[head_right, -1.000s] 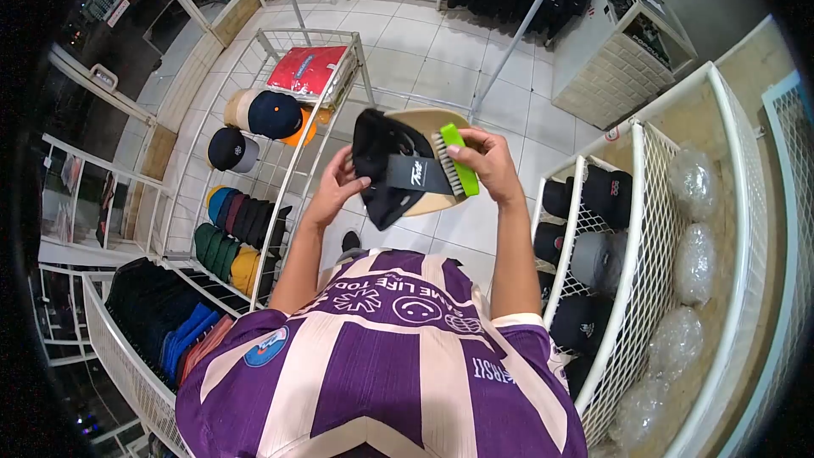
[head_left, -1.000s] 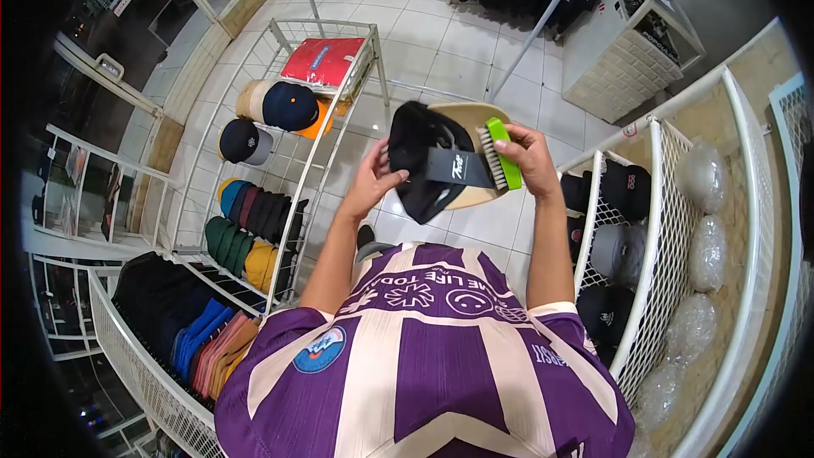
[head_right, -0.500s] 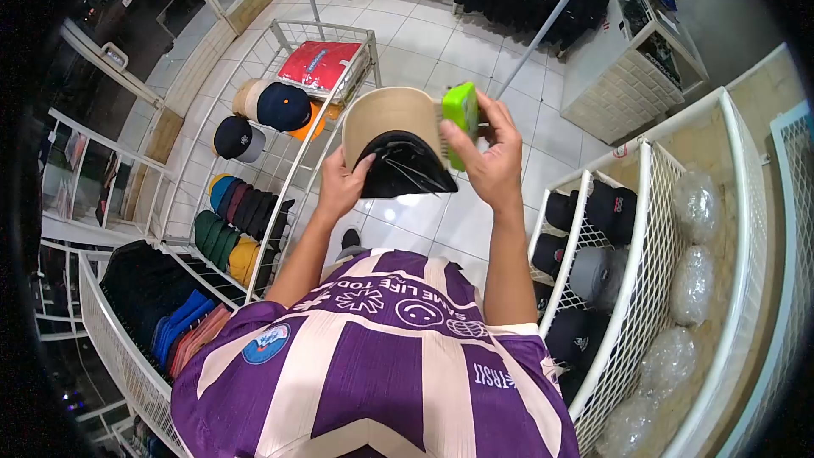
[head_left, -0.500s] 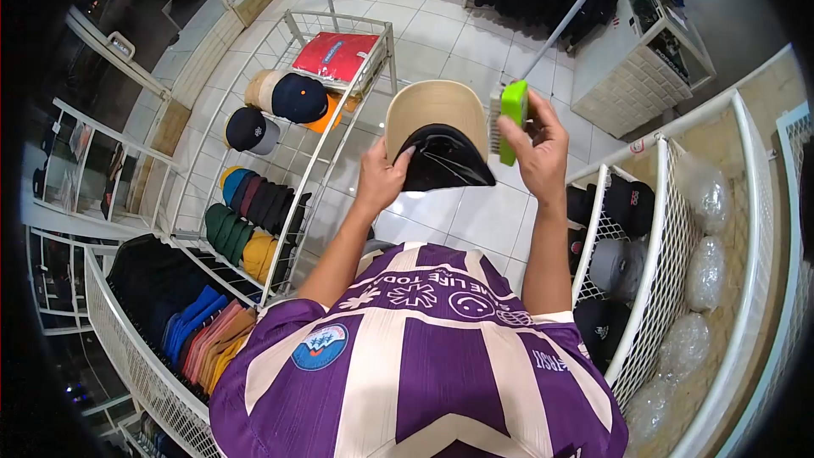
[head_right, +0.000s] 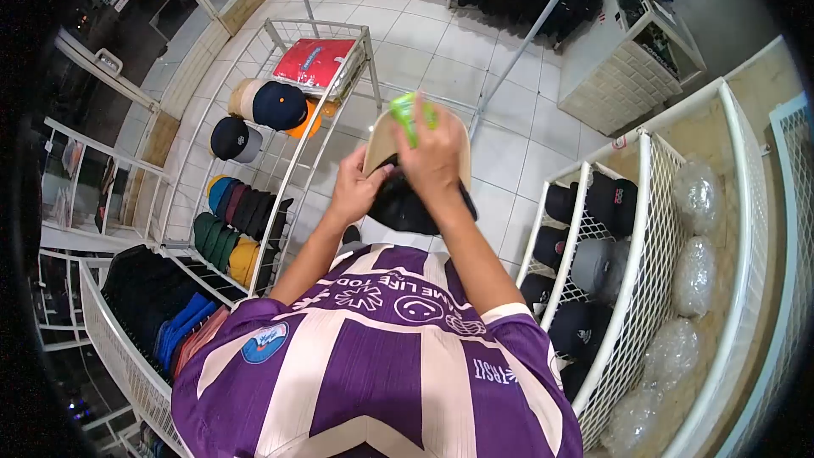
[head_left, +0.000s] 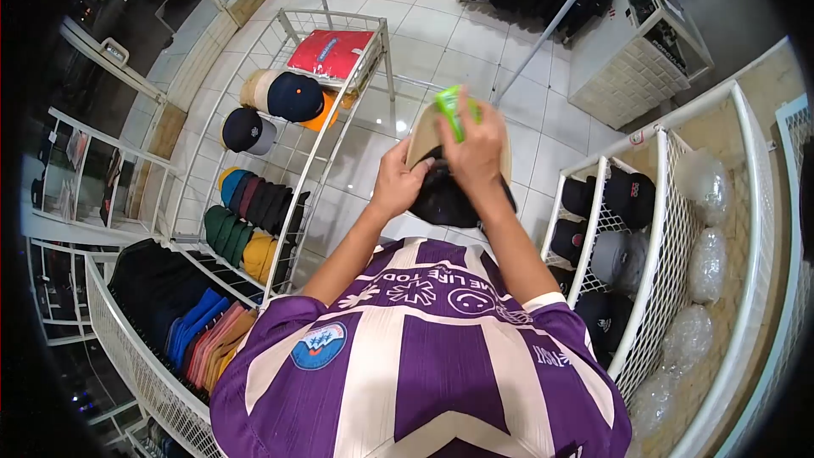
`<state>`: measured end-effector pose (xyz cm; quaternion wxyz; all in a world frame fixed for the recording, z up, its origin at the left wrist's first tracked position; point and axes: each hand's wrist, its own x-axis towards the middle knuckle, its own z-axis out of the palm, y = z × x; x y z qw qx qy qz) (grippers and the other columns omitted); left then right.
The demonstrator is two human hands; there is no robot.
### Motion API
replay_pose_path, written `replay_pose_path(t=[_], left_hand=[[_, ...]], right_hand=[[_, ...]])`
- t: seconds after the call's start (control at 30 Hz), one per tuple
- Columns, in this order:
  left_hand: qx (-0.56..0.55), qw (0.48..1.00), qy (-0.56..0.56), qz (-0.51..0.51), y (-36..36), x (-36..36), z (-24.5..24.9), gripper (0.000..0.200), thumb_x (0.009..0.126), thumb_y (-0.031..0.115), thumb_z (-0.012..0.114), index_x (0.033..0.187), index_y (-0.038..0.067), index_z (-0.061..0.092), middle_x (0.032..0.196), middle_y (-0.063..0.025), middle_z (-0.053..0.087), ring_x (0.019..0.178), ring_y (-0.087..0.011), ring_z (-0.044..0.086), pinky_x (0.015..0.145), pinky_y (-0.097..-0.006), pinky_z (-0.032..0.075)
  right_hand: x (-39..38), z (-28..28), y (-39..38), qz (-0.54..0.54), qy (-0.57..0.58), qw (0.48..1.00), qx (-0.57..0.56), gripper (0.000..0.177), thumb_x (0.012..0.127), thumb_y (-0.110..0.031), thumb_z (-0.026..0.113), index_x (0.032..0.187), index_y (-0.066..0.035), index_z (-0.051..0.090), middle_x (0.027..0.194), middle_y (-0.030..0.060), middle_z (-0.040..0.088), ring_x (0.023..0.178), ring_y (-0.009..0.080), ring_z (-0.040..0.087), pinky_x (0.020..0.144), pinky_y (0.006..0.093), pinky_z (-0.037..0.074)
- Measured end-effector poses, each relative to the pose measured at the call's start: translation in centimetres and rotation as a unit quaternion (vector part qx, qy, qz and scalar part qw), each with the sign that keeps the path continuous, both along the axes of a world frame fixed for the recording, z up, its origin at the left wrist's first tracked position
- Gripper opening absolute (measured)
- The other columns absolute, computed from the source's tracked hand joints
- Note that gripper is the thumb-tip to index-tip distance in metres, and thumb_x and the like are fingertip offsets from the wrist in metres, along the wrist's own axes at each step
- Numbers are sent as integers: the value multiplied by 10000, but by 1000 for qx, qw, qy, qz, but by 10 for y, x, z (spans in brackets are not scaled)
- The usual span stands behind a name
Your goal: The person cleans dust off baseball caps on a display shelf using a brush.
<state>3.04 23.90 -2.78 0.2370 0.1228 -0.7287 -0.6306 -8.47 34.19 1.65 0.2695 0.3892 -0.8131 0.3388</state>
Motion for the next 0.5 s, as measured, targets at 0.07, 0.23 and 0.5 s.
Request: replay_pose_path(t=[0.07,0.23,0.5], left_hand=[[42,999,16,-11,11,2,5,354,848,-9,604,1200,-46,607,987,-198,718,918,-194,680,822,-339,517],[-1,998,-57,-4,-2,1,3,362,922,-48,587,1284,-52,584,1100,-79,695,996,-114,624,858,-266,503],[7,997,-78,20,-3,2,14,413,901,-73,591,1313,-39,575,1131,-101,690,1003,-139,635,878,-279,510]], right_hand=[[-11,-10,2,-50,-1,999,1,536,878,-246,736,1337,0,609,1038,238,625,936,401,618,814,472,495],[23,-10,-10,114,-187,968,-125,579,891,-248,736,1390,-8,567,1042,236,629,952,381,634,854,419,510],[25,-23,-29,22,-213,962,-171,576,858,-236,769,1338,32,595,1062,221,623,977,378,633,846,446,508]])
